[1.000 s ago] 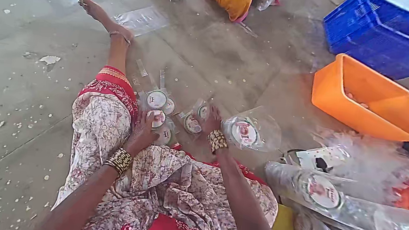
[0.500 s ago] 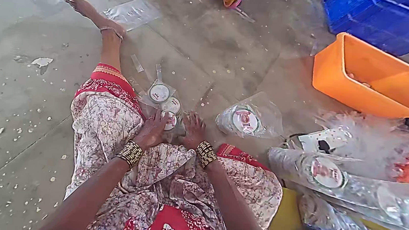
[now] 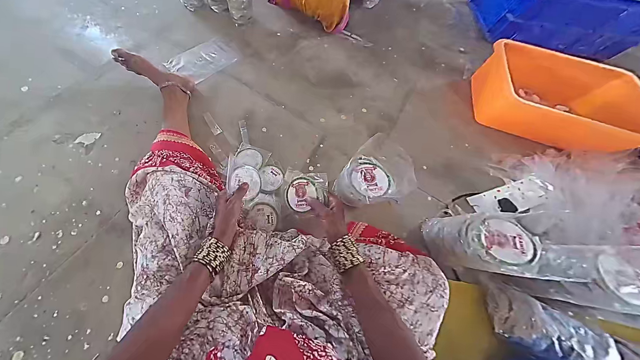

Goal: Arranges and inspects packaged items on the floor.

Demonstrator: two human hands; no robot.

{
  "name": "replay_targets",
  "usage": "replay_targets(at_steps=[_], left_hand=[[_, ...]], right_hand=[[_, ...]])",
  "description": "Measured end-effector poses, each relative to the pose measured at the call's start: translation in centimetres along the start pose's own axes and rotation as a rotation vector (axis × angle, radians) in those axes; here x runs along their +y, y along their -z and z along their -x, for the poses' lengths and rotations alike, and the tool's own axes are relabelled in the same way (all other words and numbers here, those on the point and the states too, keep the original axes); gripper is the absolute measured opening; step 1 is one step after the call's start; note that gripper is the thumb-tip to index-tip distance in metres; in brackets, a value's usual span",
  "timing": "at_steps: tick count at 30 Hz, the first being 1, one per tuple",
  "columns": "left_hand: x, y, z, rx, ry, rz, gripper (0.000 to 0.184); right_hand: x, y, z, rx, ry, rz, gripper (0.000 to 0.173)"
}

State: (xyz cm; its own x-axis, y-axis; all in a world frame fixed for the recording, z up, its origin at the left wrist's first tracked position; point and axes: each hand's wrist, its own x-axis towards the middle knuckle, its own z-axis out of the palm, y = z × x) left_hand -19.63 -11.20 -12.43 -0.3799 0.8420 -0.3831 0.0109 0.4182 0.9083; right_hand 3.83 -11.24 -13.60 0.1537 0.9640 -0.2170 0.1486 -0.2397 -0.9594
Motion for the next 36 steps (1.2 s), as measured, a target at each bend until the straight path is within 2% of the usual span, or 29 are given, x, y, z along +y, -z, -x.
replay_targets(at_steps=[2,3,5,7,8,11,13,15,16,19,22,25,26,28,30,32,34,36], left_hand=[[0.2,0.0,1.8,-0.012,0.004,0.096,0.07],[0.2,-0.2,2.7,-0.051,-0.036,0.129,0.064],[0.2,-0.8,4.3,-0.205,-0.079,0.19,0.063],[0.1,-2.0,5.4,-0.275,-0.073,0.212,0.055],[0.0,-2.6,5.7,-0.275,-0.064,0.204,0.05],[-0.7,-4.5,5.9,-0.24,-0.072,0.13,0.05],[-1.5,-5.2,5.3,-0.256,-0.125,0.0,0.052],[-1.9,-5.2,4.3,-0.355,-0.208,-0.197,0.054],[-1.7,-5.2,3.6,-0.392,-0.236,-0.278,0.051],[-0.4,-5.6,0.1,-0.395,-0.283,-0.429,0.042],[0.6,-6.1,-5.1,-0.434,-0.437,-0.789,0.042],[0.5,-7.7,-7.7,-0.533,-0.442,-1.215,0.079],[0.4,-8.2,-7.9,-0.545,-0.425,-1.278,0.086],[1.1,-9.0,-7.7,-0.548,-0.397,-1.303,0.086],[1.8,-9.4,-7.1,-0.528,-0.381,-1.309,0.078],[1.9,-9.5,-6.7,-0.554,-0.382,-1.345,0.073],[2.5,-9.3,-6.2,-0.569,-0.393,-1.373,0.063],[3.6,-8.1,-6.2,-0.497,-0.421,-1.294,0.051]], right_hand=[[-0.1,0.4,1.0,-0.021,-0.042,-0.305,0.019],[0.0,0.5,1.5,-0.032,-0.074,-0.37,0.02],[0.3,0.5,2.2,-0.05,-0.156,-0.428,0.025],[0.5,0.3,2.4,-0.104,-0.209,-0.469,0.022],[0.6,0.1,2.5,-0.138,-0.212,-0.495,0.019],[0.6,-0.4,2.6,-0.284,-0.145,-0.536,0.017],[0.4,-0.8,2.6,-0.316,-0.16,-0.498,0.037],[1.1,-1.5,2.3,-0.219,-0.219,-0.451,0.053],[1.6,-1.6,1.9,-0.154,-0.249,-0.44,0.056],[1.4,-1.5,1.0,-0.01,-0.359,-0.455,0.057],[1.5,-1.3,-0.1,0.084,-0.338,-0.386,0.053],[2.3,-1.3,-1.0,0.14,-0.342,-0.359,0.056],[2.3,-1.4,-1.2,0.15,-0.359,-0.379,0.058],[2.1,-1.4,-1.5,0.154,-0.39,-0.43,0.063],[2.0,-1.5,-1.6,0.146,-0.413,-0.443,0.068],[1.8,-1.7,-1.7,0.146,-0.418,-0.444,0.066],[1.9,-1.7,-1.8,0.147,-0.399,-0.434,0.065],[2.3,-1.7,-1.8,0.155,-0.371,-0.419,0.066]])
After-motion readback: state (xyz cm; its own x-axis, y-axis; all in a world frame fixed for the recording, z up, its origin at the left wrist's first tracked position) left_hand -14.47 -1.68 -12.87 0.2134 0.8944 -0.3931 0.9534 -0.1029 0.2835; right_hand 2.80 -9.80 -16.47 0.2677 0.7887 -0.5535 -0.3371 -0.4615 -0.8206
